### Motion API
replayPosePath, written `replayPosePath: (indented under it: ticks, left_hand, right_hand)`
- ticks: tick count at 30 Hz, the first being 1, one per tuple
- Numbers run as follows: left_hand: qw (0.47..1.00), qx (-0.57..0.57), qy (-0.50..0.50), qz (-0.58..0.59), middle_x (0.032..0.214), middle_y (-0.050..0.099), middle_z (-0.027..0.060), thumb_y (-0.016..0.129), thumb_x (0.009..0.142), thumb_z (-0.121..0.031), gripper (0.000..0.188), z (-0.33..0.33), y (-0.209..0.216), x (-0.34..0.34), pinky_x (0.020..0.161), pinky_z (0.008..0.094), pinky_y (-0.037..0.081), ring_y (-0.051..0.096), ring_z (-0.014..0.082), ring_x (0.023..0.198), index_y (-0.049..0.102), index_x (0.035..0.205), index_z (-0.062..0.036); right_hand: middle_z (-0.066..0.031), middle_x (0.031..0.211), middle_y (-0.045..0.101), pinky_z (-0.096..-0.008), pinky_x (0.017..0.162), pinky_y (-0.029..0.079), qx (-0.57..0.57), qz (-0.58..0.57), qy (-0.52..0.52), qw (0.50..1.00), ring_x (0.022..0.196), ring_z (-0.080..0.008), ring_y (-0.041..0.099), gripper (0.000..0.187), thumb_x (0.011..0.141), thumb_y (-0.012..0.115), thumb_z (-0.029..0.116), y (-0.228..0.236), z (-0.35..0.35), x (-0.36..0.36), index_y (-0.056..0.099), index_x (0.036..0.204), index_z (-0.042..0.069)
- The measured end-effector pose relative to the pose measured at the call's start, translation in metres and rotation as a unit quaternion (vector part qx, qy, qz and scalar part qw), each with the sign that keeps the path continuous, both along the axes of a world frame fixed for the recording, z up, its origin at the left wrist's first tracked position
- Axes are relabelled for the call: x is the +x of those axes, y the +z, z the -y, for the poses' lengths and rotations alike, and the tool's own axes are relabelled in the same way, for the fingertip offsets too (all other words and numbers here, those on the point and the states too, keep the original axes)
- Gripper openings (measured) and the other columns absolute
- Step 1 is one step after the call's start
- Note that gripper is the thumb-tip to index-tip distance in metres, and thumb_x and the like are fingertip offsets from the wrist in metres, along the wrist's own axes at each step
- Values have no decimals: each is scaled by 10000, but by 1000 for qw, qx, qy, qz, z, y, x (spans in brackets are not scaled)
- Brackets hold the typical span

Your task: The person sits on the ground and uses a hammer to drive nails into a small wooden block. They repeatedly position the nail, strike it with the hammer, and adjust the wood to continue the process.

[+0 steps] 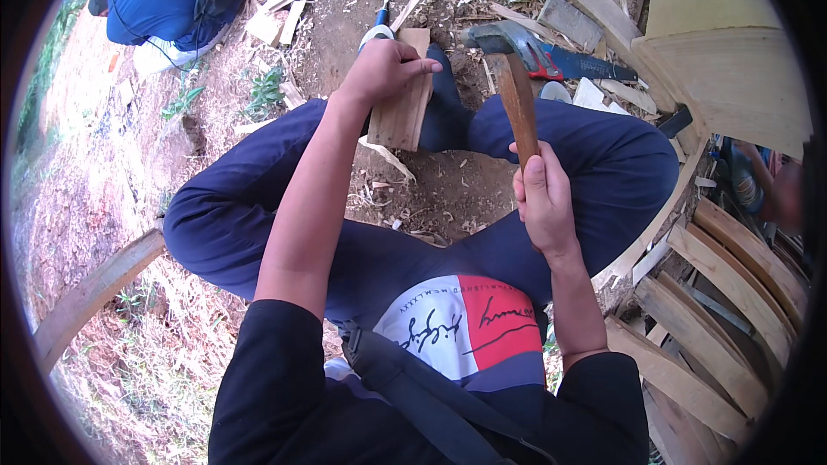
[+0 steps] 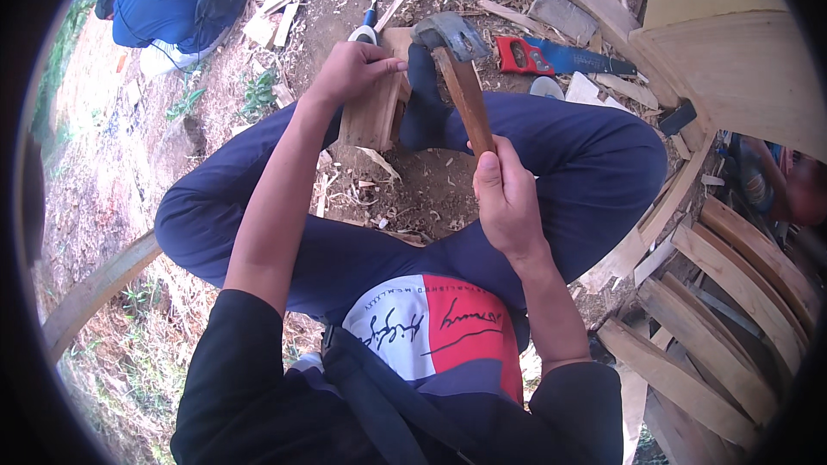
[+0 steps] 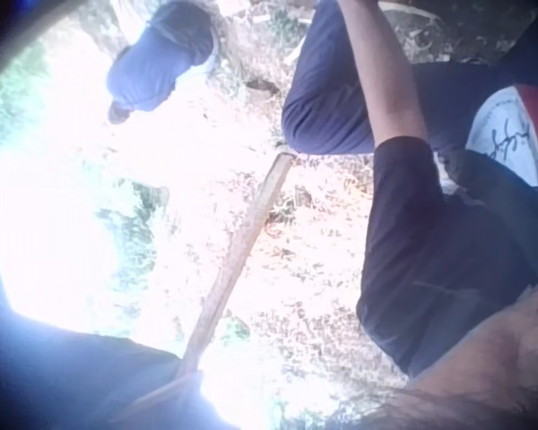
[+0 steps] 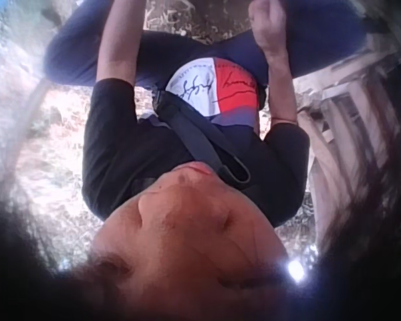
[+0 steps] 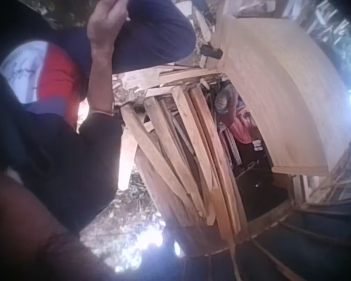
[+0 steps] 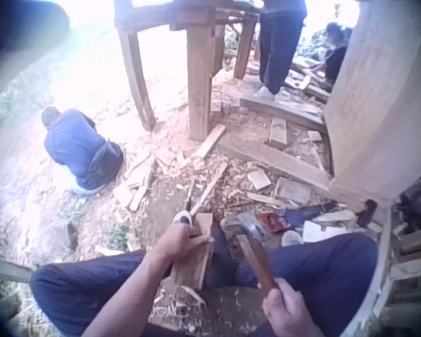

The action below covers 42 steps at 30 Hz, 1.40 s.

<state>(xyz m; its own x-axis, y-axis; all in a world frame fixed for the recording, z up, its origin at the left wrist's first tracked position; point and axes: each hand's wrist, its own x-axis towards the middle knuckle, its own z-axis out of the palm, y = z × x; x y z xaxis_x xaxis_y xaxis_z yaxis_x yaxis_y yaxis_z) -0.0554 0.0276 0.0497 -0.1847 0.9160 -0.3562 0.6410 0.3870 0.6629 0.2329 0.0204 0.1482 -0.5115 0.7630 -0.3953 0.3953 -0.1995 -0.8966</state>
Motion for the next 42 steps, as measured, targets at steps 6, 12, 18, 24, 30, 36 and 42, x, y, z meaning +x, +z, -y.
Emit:
replayPosePath:
  ticks: [6, 12, 18, 24, 30, 36, 42]
  left_hand:
    - [981, 164, 25, 98, 764, 676, 106, 760, 838, -290, 302, 15, -16, 2, 695, 316, 507, 653, 160, 733, 722, 951, -12]
    - [959, 156, 89, 219, 922, 695, 68, 755, 845, -183, 223, 17, -23, 11, 797, 289, 494, 637, 122, 869, 722, 994, -20]
    - [954, 183, 100, 215, 865, 685, 57, 758, 830, -150, 155, 22, -33, 8, 779, 267, 482, 630, 119, 844, 726, 899, -15]
    - [956, 252, 98, 112, 788, 680, 72, 788, 772, -156, 153, 27, -33, 15, 724, 304, 496, 632, 192, 788, 729, 841, -32]
    - [935, 353, 45, 4, 832, 700, 76, 794, 749, -158, 167, 23, -34, 16, 754, 348, 518, 635, 243, 844, 735, 859, -47]
    - [944, 322, 62, 23, 836, 701, 95, 789, 757, -154, 149, 26, -30, 19, 759, 340, 531, 654, 244, 833, 742, 848, -46]
    - [951, 287, 97, 69, 869, 710, 115, 765, 786, -135, 146, 26, -22, 25, 741, 329, 546, 688, 256, 801, 735, 879, -27]
  right_hand:
    - [21, 606, 461, -236, 501, 350, -9, -5, 0, 1000, 546, -42, 431, 389, 1047, 397, 333, -1, -2, -2, 547, 1140, -14]
    - [22, 617, 462, -236, 505, 348, -22, -1, -4, 1000, 555, -40, 432, 371, 1052, 390, 312, -6, -1, -2, 547, 1141, -12]
    - [-59, 624, 518, -325, 541, 412, 11, 47, 32, 998, 544, -148, 526, 337, 1041, 421, 293, -10, 3, -10, 546, 1167, 6]
    - [-170, 660, 580, -438, 594, 443, 95, 126, 104, 982, 645, -379, 624, 322, 1030, 441, 288, -17, 10, -17, 530, 1161, 8]
    - [-178, 656, 590, -444, 579, 455, 130, 107, 89, 982, 650, -391, 635, 324, 1034, 425, 290, 5, 7, -26, 523, 1162, 8]
    - [-169, 649, 590, -428, 583, 470, 158, 157, 120, 968, 641, -365, 649, 342, 1036, 421, 300, -2, 9, -31, 520, 1171, 2]
    - [-178, 654, 592, -449, 581, 464, 157, 102, 88, 978, 658, -396, 642, 321, 1031, 434, 285, 22, 10, -37, 521, 1161, 5]
